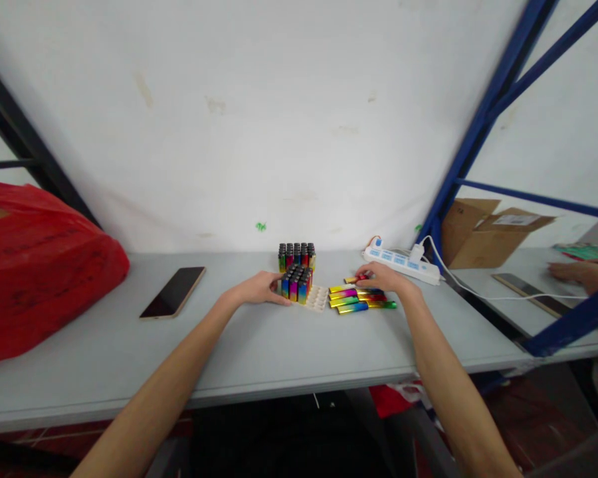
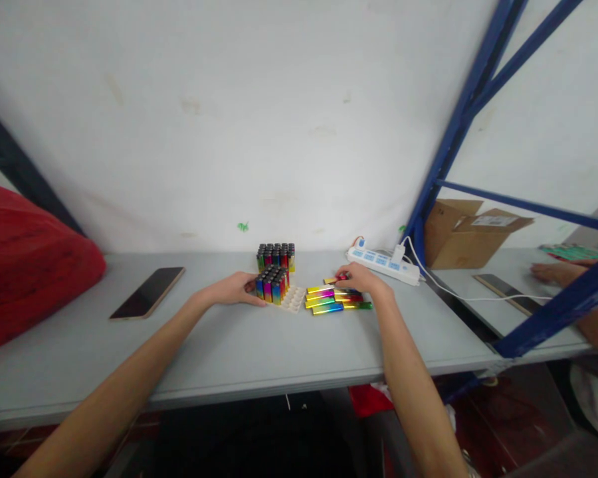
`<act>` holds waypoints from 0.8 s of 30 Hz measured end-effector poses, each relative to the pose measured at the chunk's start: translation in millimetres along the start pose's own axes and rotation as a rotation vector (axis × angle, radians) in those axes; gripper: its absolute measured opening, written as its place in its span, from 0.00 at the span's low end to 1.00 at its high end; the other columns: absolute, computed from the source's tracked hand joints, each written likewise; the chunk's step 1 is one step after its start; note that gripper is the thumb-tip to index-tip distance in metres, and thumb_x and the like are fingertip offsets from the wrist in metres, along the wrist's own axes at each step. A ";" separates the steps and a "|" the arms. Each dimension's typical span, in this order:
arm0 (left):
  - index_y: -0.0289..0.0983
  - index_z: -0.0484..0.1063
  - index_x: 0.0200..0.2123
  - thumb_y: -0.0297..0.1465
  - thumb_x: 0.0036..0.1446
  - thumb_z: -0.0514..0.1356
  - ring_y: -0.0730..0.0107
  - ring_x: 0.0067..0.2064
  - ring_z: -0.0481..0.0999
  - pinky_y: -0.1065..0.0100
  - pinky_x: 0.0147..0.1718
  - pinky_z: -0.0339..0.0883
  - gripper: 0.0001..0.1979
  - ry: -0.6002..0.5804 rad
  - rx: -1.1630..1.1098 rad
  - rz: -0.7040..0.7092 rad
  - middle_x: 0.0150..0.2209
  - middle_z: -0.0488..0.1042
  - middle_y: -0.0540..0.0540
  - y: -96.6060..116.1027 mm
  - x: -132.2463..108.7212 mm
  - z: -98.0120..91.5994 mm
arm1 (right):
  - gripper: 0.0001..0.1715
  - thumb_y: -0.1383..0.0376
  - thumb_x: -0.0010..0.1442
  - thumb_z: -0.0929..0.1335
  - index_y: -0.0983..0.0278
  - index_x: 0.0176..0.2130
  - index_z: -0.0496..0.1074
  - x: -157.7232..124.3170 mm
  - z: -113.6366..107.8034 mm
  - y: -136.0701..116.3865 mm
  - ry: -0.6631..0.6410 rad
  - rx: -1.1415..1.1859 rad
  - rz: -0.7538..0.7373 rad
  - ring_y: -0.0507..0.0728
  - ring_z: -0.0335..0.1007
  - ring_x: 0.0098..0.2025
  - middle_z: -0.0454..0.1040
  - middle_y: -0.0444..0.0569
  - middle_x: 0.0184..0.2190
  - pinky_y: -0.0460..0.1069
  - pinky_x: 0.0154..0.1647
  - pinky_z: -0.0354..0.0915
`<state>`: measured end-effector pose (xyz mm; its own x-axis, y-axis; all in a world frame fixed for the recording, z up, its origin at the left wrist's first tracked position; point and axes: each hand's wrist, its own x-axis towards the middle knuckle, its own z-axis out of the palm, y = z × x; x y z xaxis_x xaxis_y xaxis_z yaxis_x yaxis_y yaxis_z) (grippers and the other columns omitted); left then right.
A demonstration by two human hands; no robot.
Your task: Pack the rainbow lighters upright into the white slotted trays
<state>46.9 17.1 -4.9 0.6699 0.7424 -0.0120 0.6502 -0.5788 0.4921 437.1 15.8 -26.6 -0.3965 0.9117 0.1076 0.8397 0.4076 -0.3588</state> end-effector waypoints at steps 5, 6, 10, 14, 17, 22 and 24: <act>0.36 0.72 0.41 0.56 0.42 0.65 0.70 0.28 0.64 0.72 0.25 0.52 0.32 -0.033 -0.014 -0.030 0.27 0.67 0.53 1.3 -3.3 -3.5 | 0.12 0.60 0.57 0.70 0.66 0.39 0.73 2.6 4.8 -2.4 0.149 -0.047 0.107 0.55 0.70 0.31 0.77 0.50 0.32 0.47 0.32 0.61; 0.36 0.72 0.41 0.55 0.42 0.65 0.70 0.28 0.64 0.72 0.25 0.51 0.32 -0.032 -0.012 -0.027 0.27 0.67 0.53 1.9 -3.4 -3.8 | 0.12 0.60 0.58 0.69 0.65 0.40 0.73 4.0 5.8 -3.6 0.204 -0.044 0.117 0.55 0.69 0.30 0.76 0.49 0.30 0.47 0.31 0.60; 0.36 0.72 0.38 0.56 0.41 0.65 0.70 0.28 0.64 0.71 0.26 0.51 0.31 -0.024 0.028 -0.019 0.27 0.67 0.52 5.1 -2.9 -4.5 | 0.14 0.57 0.59 0.68 0.65 0.39 0.73 13.2 11.0 -13.1 0.411 0.071 0.062 0.54 0.67 0.29 0.75 0.47 0.28 0.48 0.33 0.60; 0.36 0.71 0.38 0.56 0.41 0.65 0.69 0.29 0.65 0.71 0.26 0.53 0.32 -0.029 0.034 -0.034 0.27 0.68 0.52 5.4 -2.6 -3.9 | 0.20 0.50 0.58 0.68 0.64 0.33 0.74 26.2 21.9 -34.1 0.552 0.375 0.063 0.53 0.64 0.27 0.71 0.45 0.24 0.48 0.31 0.60; 0.36 0.71 0.39 0.56 0.41 0.65 0.69 0.29 0.65 0.71 0.26 0.53 0.31 -0.026 0.025 -0.033 0.27 0.68 0.52 3.3 -1.8 -2.9 | 0.25 0.45 0.59 0.65 0.64 0.31 0.72 30.9 31.2 -54.0 0.452 0.803 0.050 0.53 0.66 0.29 0.71 0.45 0.26 0.47 0.31 0.64; 0.36 0.71 0.37 0.54 0.41 0.66 0.69 0.29 0.65 0.72 0.26 0.53 0.29 -0.035 0.022 -0.018 0.27 0.67 0.52 -0.9 -0.1 -1.0 | 0.23 0.45 0.59 0.67 0.63 0.37 0.69 23.5 36.0 -81.4 0.165 1.274 0.013 0.53 0.70 0.33 0.72 0.46 0.33 0.49 0.37 0.69; 0.36 0.71 0.39 0.55 0.41 0.66 0.69 0.29 0.65 0.72 0.26 0.53 0.31 -0.027 0.006 -0.016 0.27 0.67 0.52 -1.8 -0.3 -0.1 | 0.21 0.47 0.58 0.68 0.61 0.39 0.68 20.4 34.8 -88.7 0.129 1.338 -0.017 0.49 0.66 0.27 0.68 0.42 0.28 0.46 0.30 0.67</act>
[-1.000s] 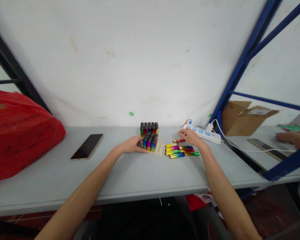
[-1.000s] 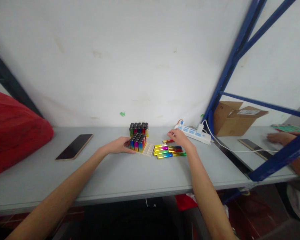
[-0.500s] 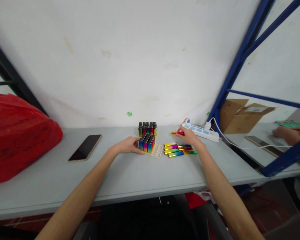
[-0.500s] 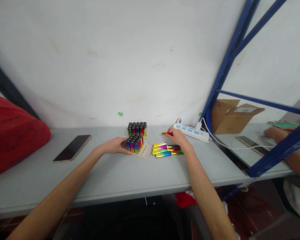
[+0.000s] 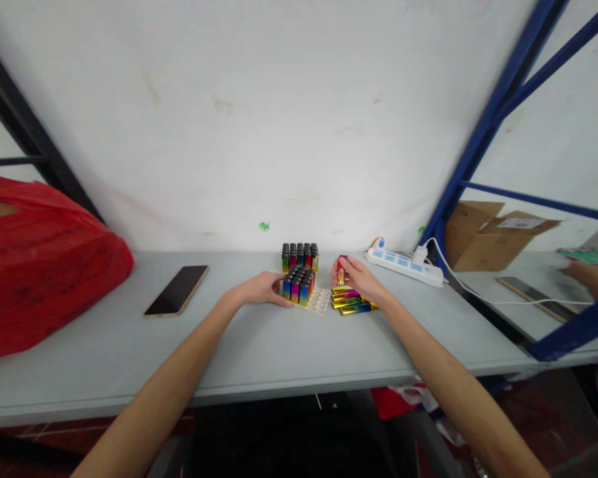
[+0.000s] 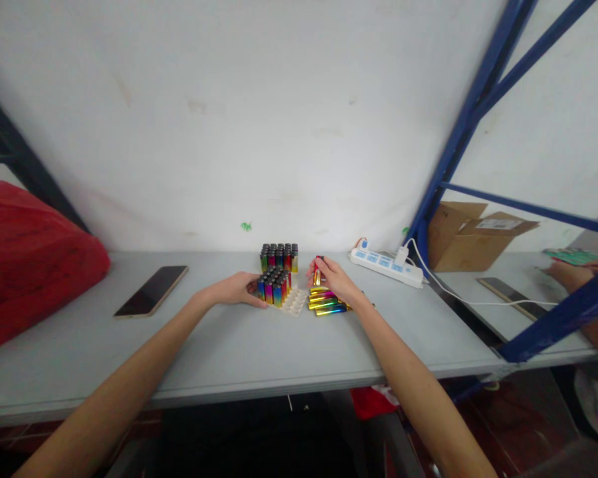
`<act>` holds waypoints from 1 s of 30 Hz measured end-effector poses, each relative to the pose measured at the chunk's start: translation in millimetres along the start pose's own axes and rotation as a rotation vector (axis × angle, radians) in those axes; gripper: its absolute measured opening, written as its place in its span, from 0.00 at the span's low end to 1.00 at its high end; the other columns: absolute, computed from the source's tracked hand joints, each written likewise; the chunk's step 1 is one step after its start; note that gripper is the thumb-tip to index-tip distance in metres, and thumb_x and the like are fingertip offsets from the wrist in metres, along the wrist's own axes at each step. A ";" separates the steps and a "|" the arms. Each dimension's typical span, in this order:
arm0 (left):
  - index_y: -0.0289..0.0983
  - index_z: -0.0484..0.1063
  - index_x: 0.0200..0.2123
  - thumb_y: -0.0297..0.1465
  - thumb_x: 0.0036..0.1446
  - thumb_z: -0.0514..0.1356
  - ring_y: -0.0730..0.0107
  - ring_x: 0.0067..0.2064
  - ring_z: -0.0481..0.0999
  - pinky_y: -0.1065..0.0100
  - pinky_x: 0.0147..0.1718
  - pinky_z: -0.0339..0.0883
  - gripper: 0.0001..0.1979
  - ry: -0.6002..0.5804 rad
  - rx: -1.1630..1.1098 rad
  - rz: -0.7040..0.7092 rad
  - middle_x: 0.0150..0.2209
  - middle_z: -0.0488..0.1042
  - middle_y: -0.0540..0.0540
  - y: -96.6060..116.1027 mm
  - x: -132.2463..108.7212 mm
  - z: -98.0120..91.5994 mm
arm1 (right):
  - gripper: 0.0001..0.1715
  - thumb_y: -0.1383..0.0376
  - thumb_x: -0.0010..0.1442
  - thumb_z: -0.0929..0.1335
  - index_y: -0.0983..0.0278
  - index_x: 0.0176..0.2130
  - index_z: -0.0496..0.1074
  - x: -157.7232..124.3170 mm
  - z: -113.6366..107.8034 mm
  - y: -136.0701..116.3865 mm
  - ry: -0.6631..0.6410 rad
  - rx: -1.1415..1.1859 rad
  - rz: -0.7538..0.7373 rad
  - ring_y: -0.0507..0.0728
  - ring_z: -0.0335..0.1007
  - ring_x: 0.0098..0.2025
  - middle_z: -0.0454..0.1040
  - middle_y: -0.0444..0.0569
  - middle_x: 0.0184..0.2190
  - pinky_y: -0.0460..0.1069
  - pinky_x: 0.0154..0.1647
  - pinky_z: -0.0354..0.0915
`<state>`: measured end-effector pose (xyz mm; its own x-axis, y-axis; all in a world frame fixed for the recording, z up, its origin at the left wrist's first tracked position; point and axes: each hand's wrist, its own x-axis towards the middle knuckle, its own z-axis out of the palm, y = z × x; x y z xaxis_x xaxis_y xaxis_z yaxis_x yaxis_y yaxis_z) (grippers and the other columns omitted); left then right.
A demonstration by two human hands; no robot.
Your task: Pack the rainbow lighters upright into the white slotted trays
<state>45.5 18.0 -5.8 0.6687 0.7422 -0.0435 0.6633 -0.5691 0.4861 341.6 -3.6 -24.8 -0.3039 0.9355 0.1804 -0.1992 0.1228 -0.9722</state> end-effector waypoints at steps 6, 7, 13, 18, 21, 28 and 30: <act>0.37 0.72 0.44 0.55 0.41 0.66 0.70 0.28 0.63 0.72 0.26 0.52 0.33 0.012 -0.049 0.025 0.27 0.66 0.53 1.6 -2.2 0.0 | 0.27 0.42 0.59 0.63 0.62 0.27 0.61 0.4 14.1 -3.3 0.090 -0.039 0.097 0.45 0.38 0.16 0.48 0.35 0.17 0.41 0.14 0.38; 0.37 0.72 0.44 0.55 0.41 0.66 0.70 0.28 0.63 0.72 0.26 0.52 0.33 0.014 -0.048 0.029 0.27 0.66 0.53 2.2 -2.4 -0.4 | 0.30 0.40 0.59 0.61 0.62 0.24 0.58 0.9 16.1 -2.6 0.129 -0.064 0.102 0.45 0.37 0.16 0.47 0.35 0.16 0.41 0.14 0.37; 0.37 0.72 0.44 0.54 0.42 0.66 0.70 0.28 0.62 0.72 0.26 0.51 0.32 0.018 -0.029 0.011 0.26 0.65 0.53 4.0 -2.5 -0.7 | 0.29 0.47 0.61 0.59 0.60 0.18 0.50 0.6 23.9 4.2 0.234 -0.166 0.133 0.46 0.35 0.14 0.42 0.36 0.13 0.44 0.13 0.35; 0.37 0.72 0.45 0.55 0.42 0.65 0.69 0.29 0.63 0.72 0.26 0.52 0.33 0.011 -0.016 0.004 0.27 0.66 0.53 5.4 -3.1 -1.8 | 0.28 0.46 0.61 0.58 0.60 0.19 0.52 -1.4 26.3 6.0 0.203 -0.216 0.095 0.47 0.38 0.14 0.45 0.38 0.13 0.45 0.13 0.38; 0.37 0.72 0.43 0.56 0.41 0.65 0.68 0.30 0.65 0.71 0.27 0.54 0.33 -0.001 -0.015 -0.009 0.28 0.68 0.51 7.0 -3.4 -3.0 | 0.32 0.40 0.61 0.56 0.61 0.20 0.57 -1.0 28.9 5.1 0.180 -0.250 0.078 0.48 0.39 0.15 0.45 0.38 0.14 0.45 0.14 0.39; 0.36 0.73 0.42 0.56 0.40 0.65 0.68 0.29 0.64 0.71 0.27 0.53 0.33 0.009 -0.001 -0.034 0.27 0.68 0.51 8.4 -3.3 -3.0 | 0.28 0.42 0.62 0.59 0.61 0.40 0.70 1.6 28.7 9.0 0.092 -0.463 -0.153 0.51 0.63 0.26 0.67 0.42 0.25 0.46 0.27 0.63; 0.37 0.73 0.43 0.56 0.40 0.65 0.69 0.29 0.64 0.71 0.27 0.53 0.34 0.015 -0.008 -0.024 0.27 0.68 0.52 8.1 -3.2 -2.8 | 0.23 0.46 0.62 0.62 0.61 0.41 0.70 1.4 27.2 9.9 0.065 -0.559 -0.212 0.53 0.68 0.32 0.72 0.45 0.29 0.48 0.35 0.66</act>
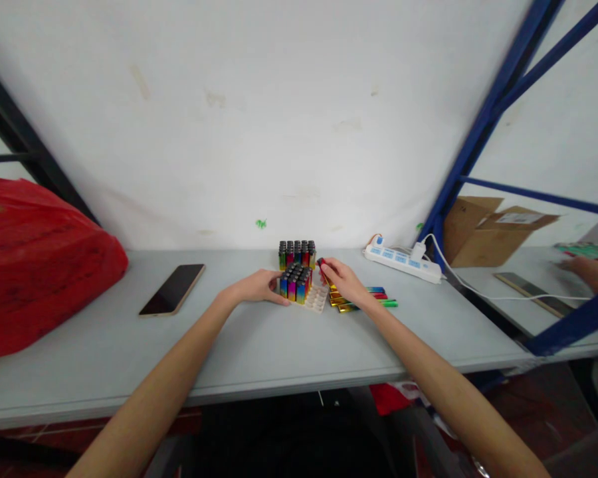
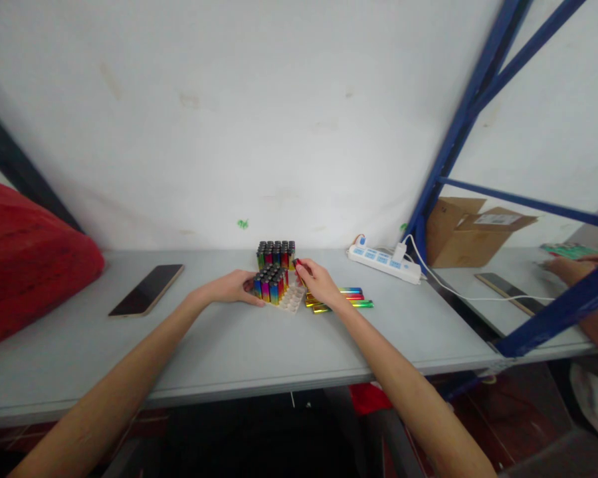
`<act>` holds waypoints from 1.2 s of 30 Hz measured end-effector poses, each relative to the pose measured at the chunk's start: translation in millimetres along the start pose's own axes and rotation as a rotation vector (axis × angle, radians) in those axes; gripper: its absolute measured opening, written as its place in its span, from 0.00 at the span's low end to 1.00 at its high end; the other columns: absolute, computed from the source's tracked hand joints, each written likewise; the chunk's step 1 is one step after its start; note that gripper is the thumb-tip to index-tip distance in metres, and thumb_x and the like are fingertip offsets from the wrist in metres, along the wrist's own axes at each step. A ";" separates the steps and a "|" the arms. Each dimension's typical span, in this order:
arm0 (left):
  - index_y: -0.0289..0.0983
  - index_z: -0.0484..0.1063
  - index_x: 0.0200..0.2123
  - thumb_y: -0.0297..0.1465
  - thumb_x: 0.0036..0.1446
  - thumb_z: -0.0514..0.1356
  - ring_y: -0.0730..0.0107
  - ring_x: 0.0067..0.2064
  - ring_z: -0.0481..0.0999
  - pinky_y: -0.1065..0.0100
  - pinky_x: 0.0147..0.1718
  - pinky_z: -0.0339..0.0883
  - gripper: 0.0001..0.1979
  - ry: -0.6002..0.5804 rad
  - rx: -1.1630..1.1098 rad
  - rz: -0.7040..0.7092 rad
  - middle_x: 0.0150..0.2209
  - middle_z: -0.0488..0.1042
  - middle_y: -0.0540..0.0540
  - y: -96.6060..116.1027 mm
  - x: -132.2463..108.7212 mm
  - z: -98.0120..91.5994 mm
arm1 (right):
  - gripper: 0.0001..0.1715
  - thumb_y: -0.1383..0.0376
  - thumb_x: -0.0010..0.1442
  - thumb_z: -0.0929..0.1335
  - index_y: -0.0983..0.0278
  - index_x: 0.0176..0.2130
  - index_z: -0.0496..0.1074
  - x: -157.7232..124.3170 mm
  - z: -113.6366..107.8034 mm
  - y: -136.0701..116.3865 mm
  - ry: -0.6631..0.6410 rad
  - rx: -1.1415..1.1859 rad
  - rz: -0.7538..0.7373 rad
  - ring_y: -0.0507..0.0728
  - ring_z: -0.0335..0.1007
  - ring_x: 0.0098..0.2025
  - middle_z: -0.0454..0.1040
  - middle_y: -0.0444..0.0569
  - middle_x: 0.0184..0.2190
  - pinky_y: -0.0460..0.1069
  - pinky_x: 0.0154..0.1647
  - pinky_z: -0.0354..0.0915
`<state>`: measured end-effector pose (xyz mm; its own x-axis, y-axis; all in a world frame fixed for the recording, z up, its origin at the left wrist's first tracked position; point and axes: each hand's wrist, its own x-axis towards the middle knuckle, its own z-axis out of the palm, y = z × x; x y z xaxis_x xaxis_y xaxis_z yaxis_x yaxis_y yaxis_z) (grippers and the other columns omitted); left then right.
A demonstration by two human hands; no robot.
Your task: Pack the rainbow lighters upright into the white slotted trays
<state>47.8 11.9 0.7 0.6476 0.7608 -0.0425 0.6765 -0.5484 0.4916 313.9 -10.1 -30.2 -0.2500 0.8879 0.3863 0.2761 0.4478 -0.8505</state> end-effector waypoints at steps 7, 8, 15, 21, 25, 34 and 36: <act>0.36 0.72 0.46 0.55 0.41 0.65 0.68 0.29 0.65 0.71 0.27 0.53 0.35 -0.026 -0.029 0.007 0.27 0.68 0.51 -0.6 -0.1 0.1 | 0.17 0.53 0.60 0.68 0.62 0.43 0.69 -3.2 0.2 2.1 0.057 -0.053 -0.043 0.56 0.75 0.40 0.78 0.50 0.37 0.52 0.44 0.69; 0.36 0.72 0.46 0.55 0.41 0.65 0.68 0.29 0.65 0.71 0.26 0.53 0.35 -0.028 -0.030 0.004 0.27 0.68 0.51 -0.9 0.0 0.2 | 0.16 0.54 0.60 0.68 0.62 0.42 0.69 -3.6 0.6 2.5 0.054 -0.065 -0.053 0.56 0.75 0.40 0.78 0.49 0.37 0.52 0.44 0.69; 0.37 0.72 0.47 0.53 0.42 0.66 0.69 0.29 0.64 0.71 0.27 0.52 0.34 -0.010 -0.037 0.022 0.27 0.68 0.52 -2.7 0.3 0.7 | 0.13 0.56 0.63 0.66 0.60 0.44 0.66 -4.3 -3.5 -2.0 -0.031 -0.288 -0.134 0.57 0.74 0.37 0.77 0.49 0.37 0.51 0.38 0.68; 0.37 0.72 0.47 0.55 0.40 0.66 0.69 0.28 0.64 0.71 0.27 0.52 0.35 0.000 -0.030 0.001 0.27 0.68 0.52 -3.8 0.7 1.4 | 0.11 0.56 0.63 0.66 0.60 0.42 0.69 -3.9 -5.8 -9.1 -0.159 -0.411 -0.168 0.58 0.72 0.38 0.77 0.50 0.36 0.51 0.41 0.66; 0.37 0.72 0.47 0.55 0.40 0.66 0.68 0.29 0.64 0.71 0.27 0.52 0.35 -0.006 -0.026 0.005 0.28 0.69 0.51 -4.6 1.1 1.8 | 0.15 0.56 0.67 0.62 0.61 0.46 0.71 -4.2 -20.9 -8.2 -0.237 -0.475 -0.164 0.58 0.71 0.42 0.77 0.51 0.41 0.52 0.46 0.64; 0.38 0.72 0.44 0.55 0.39 0.66 0.68 0.29 0.65 0.71 0.26 0.54 0.35 0.002 -0.016 -0.005 0.28 0.68 0.51 -5.2 3.0 3.0 | 0.17 0.55 0.53 0.72 0.62 0.41 0.78 -11.8 -90.6 10.7 -0.323 -0.477 0.089 0.60 0.73 0.42 0.79 0.51 0.40 0.52 0.46 0.66; 0.37 0.72 0.44 0.55 0.38 0.66 0.68 0.29 0.66 0.71 0.26 0.54 0.35 0.005 -0.012 -0.012 0.28 0.69 0.51 -6.8 3.7 3.7 | 0.16 0.55 0.53 0.72 0.62 0.38 0.79 -12.2 -94.0 14.8 -0.365 -0.461 0.115 0.59 0.73 0.40 0.79 0.50 0.38 0.51 0.45 0.66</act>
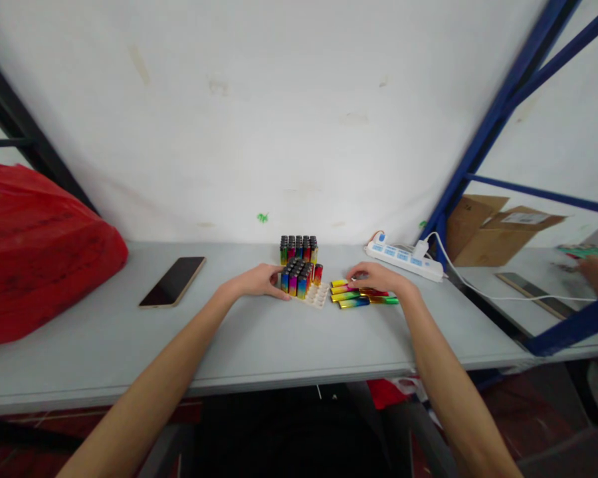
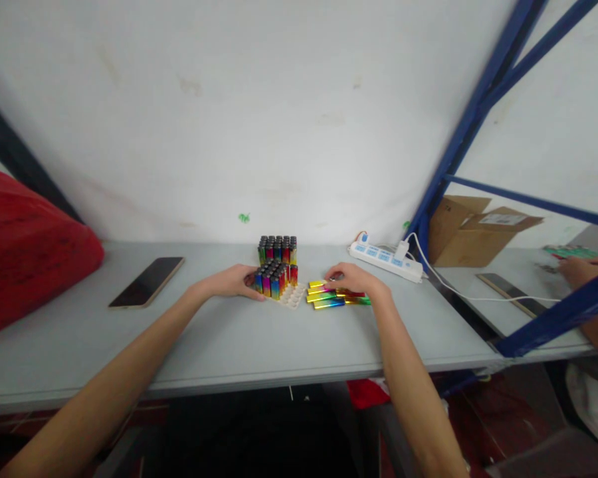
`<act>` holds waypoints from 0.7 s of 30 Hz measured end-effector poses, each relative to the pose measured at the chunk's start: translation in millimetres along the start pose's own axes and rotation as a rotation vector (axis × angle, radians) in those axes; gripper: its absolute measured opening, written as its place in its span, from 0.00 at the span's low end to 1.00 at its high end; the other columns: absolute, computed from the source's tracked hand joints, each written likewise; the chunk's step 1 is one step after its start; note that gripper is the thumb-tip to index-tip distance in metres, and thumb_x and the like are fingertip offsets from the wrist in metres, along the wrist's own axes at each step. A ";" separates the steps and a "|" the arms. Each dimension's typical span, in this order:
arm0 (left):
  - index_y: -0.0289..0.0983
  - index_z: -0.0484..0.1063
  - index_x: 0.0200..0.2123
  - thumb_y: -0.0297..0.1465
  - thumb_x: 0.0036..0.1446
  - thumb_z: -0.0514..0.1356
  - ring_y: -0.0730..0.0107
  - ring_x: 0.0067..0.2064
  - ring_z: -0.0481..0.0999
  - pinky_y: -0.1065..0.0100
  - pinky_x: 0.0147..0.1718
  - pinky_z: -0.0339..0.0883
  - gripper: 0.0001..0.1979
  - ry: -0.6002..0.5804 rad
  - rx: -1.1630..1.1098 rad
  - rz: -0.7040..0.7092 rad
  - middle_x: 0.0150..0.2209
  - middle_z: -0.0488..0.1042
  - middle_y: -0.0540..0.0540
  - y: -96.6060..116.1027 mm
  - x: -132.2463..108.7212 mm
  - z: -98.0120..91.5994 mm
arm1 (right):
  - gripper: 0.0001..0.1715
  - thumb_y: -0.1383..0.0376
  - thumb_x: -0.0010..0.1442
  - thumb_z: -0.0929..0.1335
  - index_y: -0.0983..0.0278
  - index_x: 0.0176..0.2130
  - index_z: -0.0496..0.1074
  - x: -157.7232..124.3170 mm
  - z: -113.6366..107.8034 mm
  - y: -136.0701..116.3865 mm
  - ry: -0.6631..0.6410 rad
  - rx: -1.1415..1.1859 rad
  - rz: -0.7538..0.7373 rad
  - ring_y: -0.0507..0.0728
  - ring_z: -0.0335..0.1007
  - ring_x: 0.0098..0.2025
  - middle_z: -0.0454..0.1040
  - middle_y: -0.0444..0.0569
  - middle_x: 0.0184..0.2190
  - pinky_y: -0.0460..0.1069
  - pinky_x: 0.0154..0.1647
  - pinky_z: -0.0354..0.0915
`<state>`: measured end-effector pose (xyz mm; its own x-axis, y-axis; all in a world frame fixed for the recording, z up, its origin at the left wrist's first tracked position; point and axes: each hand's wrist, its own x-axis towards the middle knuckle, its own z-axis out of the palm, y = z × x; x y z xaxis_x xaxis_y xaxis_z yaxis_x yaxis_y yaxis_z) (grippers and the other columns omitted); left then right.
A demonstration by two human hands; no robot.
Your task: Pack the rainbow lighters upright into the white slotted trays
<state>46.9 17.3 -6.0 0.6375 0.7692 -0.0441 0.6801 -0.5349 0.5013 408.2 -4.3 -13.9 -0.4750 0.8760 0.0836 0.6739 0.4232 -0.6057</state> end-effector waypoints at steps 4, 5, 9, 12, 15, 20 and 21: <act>0.37 0.71 0.45 0.57 0.39 0.66 0.68 0.29 0.66 0.71 0.26 0.54 0.36 -0.003 0.012 -0.002 0.28 0.70 0.51 -2.5 -0.1 0.3 | 0.11 0.58 0.56 0.70 0.63 0.36 0.76 4.5 6.9 5.2 0.040 -0.070 0.077 0.57 0.72 0.34 0.79 0.50 0.33 0.50 0.37 0.66; 0.37 0.71 0.45 0.57 0.39 0.65 0.68 0.29 0.66 0.71 0.26 0.54 0.36 -0.006 0.014 -0.001 0.28 0.70 0.51 -2.5 -0.4 0.1 | 0.10 0.59 0.57 0.70 0.63 0.37 0.75 6.1 9.4 6.2 0.057 -0.098 0.082 0.56 0.72 0.33 0.78 0.50 0.33 0.49 0.36 0.66; 0.37 0.72 0.45 0.57 0.40 0.65 0.68 0.29 0.66 0.71 0.26 0.54 0.36 -0.007 0.007 0.017 0.28 0.70 0.51 0.1 -2.2 -1.1 | 0.09 0.63 0.59 0.68 0.65 0.39 0.73 14.5 18.2 9.1 0.190 -0.219 0.005 0.57 0.69 0.35 0.76 0.52 0.35 0.51 0.39 0.65; 0.37 0.72 0.45 0.56 0.41 0.65 0.68 0.29 0.65 0.71 0.27 0.54 0.35 -0.007 0.001 0.028 0.28 0.69 0.52 2.5 -3.4 -1.9 | 0.09 0.64 0.60 0.67 0.65 0.40 0.73 22.2 23.0 7.3 0.388 -0.189 -0.057 0.58 0.68 0.40 0.73 0.53 0.37 0.54 0.46 0.64; 0.37 0.72 0.44 0.56 0.41 0.65 0.68 0.29 0.65 0.71 0.27 0.54 0.34 -0.009 -0.001 0.031 0.27 0.68 0.52 3.2 -3.9 -2.2 | 0.13 0.61 0.56 0.69 0.63 0.42 0.72 27.9 26.8 -0.5 0.551 0.097 -0.046 0.56 0.69 0.38 0.71 0.50 0.38 0.54 0.44 0.67; 0.37 0.72 0.44 0.56 0.40 0.66 0.69 0.29 0.65 0.71 0.26 0.53 0.34 -0.009 0.007 0.018 0.27 0.68 0.52 3.1 -3.3 -2.1 | 0.24 0.56 0.48 0.75 0.61 0.43 0.71 30.7 31.1 -18.6 0.589 0.897 0.073 0.51 0.68 0.30 0.72 0.44 0.33 0.49 0.35 0.68; 0.37 0.72 0.44 0.56 0.40 0.66 0.69 0.29 0.65 0.71 0.26 0.53 0.34 -0.015 0.003 0.015 0.27 0.68 0.52 3.5 -3.2 -2.2 | 0.24 0.55 0.47 0.76 0.62 0.41 0.72 31.0 31.6 -21.9 0.584 0.987 0.082 0.51 0.68 0.31 0.72 0.45 0.33 0.48 0.35 0.67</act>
<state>46.4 13.7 -2.2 0.6534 0.7554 -0.0498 0.6714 -0.5479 0.4991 360.9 6.3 -23.1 0.0585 0.9752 0.2136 -0.1690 0.2205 -0.9606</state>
